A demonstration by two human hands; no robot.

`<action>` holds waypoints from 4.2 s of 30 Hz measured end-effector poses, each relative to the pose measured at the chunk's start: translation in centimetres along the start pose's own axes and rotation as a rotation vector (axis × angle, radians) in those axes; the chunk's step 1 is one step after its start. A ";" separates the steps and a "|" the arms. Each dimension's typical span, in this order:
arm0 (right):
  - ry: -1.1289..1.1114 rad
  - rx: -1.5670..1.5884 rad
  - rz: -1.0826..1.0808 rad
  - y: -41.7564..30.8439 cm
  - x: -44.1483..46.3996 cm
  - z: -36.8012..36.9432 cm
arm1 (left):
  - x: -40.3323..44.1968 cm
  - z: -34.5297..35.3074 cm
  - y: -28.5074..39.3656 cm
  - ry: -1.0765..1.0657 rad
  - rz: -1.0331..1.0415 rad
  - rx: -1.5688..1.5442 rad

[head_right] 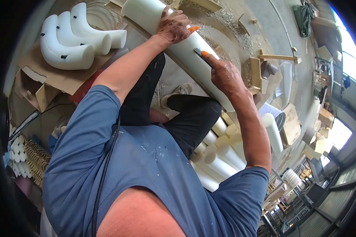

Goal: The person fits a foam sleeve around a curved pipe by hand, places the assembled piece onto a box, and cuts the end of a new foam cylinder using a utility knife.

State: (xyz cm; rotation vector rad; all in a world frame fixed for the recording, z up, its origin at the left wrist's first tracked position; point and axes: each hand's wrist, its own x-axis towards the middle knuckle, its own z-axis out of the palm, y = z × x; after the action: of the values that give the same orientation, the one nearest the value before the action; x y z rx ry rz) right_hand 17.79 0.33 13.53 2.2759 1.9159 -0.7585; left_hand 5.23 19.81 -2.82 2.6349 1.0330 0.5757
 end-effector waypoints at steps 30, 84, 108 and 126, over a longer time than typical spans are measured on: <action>0.025 0.053 0.036 3.4 -1.6 2.3 | -0.9 1.6 5.1 -0.129 0.037 0.074; 0.031 0.006 0.019 10.0 -9.0 4.4 | -2.3 3.9 9.2 0.040 0.203 0.006; 0.018 0.034 0.066 11.8 -14.1 2.0 | -3.7 5.3 14.8 -0.013 0.249 -0.025; 0.064 -0.067 0.076 15.4 -13.2 9.3 | -3.7 6.1 14.5 0.078 0.296 0.000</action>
State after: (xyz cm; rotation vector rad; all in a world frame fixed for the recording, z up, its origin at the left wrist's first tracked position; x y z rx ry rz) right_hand 28.00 -18.35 6.89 2.3454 1.8390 -0.6106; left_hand 14.07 6.32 -3.86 2.8049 0.6636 0.7445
